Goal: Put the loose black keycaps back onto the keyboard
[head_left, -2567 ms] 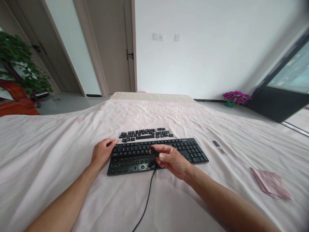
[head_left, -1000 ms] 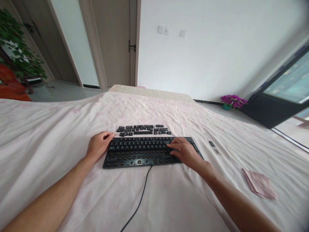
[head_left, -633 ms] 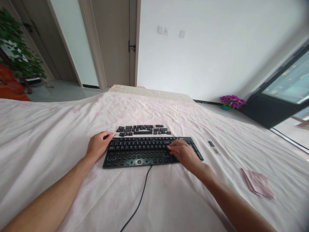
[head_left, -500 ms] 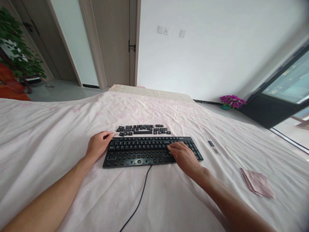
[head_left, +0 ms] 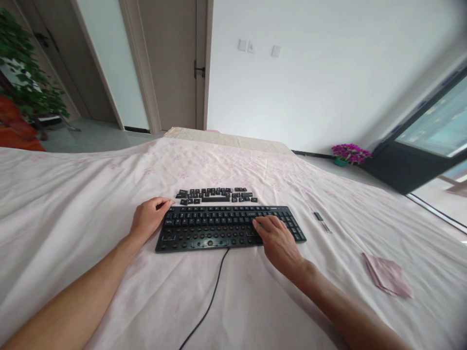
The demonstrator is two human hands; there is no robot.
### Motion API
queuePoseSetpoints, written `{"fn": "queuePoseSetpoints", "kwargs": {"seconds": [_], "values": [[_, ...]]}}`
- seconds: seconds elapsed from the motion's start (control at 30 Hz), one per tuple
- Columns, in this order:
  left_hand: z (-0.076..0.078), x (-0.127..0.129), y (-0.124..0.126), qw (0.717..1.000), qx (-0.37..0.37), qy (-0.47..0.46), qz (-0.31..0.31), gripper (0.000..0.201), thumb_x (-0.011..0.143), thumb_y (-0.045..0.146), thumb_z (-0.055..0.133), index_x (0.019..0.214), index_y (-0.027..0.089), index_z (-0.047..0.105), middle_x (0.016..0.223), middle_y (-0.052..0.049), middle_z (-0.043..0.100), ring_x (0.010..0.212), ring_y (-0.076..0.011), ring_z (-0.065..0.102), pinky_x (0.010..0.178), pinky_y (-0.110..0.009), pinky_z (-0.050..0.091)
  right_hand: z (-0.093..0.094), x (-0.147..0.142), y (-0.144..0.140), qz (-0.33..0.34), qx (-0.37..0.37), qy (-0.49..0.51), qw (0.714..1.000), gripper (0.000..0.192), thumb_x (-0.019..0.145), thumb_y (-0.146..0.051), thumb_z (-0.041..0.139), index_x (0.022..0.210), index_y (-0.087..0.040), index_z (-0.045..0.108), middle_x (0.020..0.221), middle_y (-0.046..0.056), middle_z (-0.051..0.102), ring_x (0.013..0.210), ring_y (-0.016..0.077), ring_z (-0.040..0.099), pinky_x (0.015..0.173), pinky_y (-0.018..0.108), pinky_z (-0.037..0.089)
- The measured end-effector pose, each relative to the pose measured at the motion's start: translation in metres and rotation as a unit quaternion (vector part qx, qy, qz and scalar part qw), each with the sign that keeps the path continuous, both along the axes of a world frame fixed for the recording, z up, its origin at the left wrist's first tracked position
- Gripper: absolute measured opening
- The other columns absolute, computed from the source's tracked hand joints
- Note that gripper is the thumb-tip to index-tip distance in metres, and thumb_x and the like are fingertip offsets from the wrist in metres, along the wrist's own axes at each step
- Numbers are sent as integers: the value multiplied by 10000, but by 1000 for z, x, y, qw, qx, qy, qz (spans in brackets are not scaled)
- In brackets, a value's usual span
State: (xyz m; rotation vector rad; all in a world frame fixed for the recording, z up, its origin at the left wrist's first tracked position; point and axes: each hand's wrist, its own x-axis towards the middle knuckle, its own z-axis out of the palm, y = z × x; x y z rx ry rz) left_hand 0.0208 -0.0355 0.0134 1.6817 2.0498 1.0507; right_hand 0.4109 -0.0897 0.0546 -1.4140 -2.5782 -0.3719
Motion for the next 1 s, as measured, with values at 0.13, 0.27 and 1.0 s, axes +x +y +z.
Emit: {"fn": "queuePoseSetpoints", "kwargs": {"seconds": [0.13,0.27,1.0], "values": [[1,0,0,1000,1,0,0,337,838,524,549,899,268,759,992,5,774,911,-212,688,804,-269,463,0,-1,2,-8,0,16,1000,431,862,-20,521,1240,-183,647,1212,101,652,1086,269,523,918,410,467],[2,1,-1,1000,2,-1,0,332,836,521,549,896,271,760,982,7,774,906,-211,687,795,-269,462,3,-1,8,-4,-2,40,999,329,904,-77,541,1161,-213,696,1137,78,683,1041,249,549,905,384,474],[-1,0,-1,1000,10,-3,-8,357,836,539,532,904,270,757,995,-3,773,915,-221,684,809,-273,473,1,5,15,36,25,48,998,208,948,-169,556,955,-233,753,1100,32,742,943,214,629,817,348,447]]}}
